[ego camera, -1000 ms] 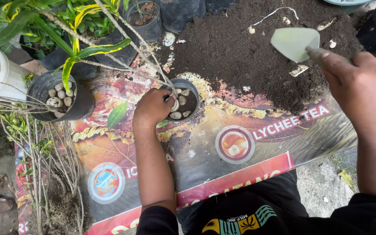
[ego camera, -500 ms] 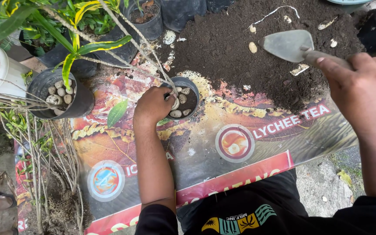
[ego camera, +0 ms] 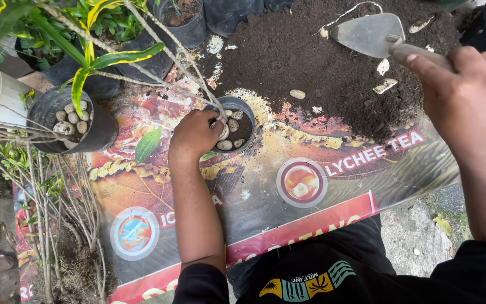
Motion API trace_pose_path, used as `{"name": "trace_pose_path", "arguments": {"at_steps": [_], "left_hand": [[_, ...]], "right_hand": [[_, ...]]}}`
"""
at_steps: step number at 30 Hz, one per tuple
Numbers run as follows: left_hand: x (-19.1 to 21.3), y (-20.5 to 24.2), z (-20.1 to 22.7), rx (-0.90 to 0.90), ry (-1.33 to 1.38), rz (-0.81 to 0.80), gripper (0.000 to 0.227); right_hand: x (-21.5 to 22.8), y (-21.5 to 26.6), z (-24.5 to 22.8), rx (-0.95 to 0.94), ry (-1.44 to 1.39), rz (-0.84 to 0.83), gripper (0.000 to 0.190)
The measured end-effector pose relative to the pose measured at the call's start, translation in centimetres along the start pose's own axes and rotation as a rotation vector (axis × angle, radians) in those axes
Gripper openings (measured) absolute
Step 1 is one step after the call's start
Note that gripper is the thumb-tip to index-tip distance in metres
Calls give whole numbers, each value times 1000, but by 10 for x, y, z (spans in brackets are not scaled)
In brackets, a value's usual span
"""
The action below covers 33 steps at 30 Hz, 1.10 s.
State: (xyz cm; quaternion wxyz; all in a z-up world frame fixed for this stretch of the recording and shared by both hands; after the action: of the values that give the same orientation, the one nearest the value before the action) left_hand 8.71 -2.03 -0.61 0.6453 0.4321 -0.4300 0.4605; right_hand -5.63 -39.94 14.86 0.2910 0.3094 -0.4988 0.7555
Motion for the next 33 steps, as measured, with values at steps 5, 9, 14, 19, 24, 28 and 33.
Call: {"name": "trace_pose_path", "arguments": {"at_steps": [5, 9, 14, 19, 24, 28, 33], "left_hand": [[-2, -2, -1, 7, -7, -16, 35], [-2, 0, -1, 25, 4, -37, 34], [-1, -1, -3, 12, 10, -20, 35], [-2, 1, 1, 20, 5, -42, 35], [3, 3, 1, 11, 6, -9, 35], [3, 3, 4, -6, 6, 6, 34], [3, 2, 2, 7, 3, 3, 36]], "right_hand": [[-2, -19, -7, 59, 88, 49, 15], [3, -27, -14, 55, 66, 30, 18], [10, -6, -9, 24, -133, -14, 20], [3, 17, 2, -22, -200, -20, 33], [15, 5, -21, 17, -252, -65, 19], [18, -3, -37, 30, -198, -103, 11], [15, -20, -47, 77, -97, -76, 6]]}}
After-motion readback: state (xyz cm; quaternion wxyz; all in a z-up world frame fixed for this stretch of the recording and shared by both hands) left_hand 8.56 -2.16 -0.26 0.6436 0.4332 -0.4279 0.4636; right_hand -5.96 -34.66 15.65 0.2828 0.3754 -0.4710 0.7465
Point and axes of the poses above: each hand's wrist, its own y-axis away from the middle knuckle, its own x-axis out of the back of the hand, z = x × y, the point moved 9 cm from there along -y, towards the middle knuckle, and after that the axes turned 13 degrees about -y, right-handed, at the moved point
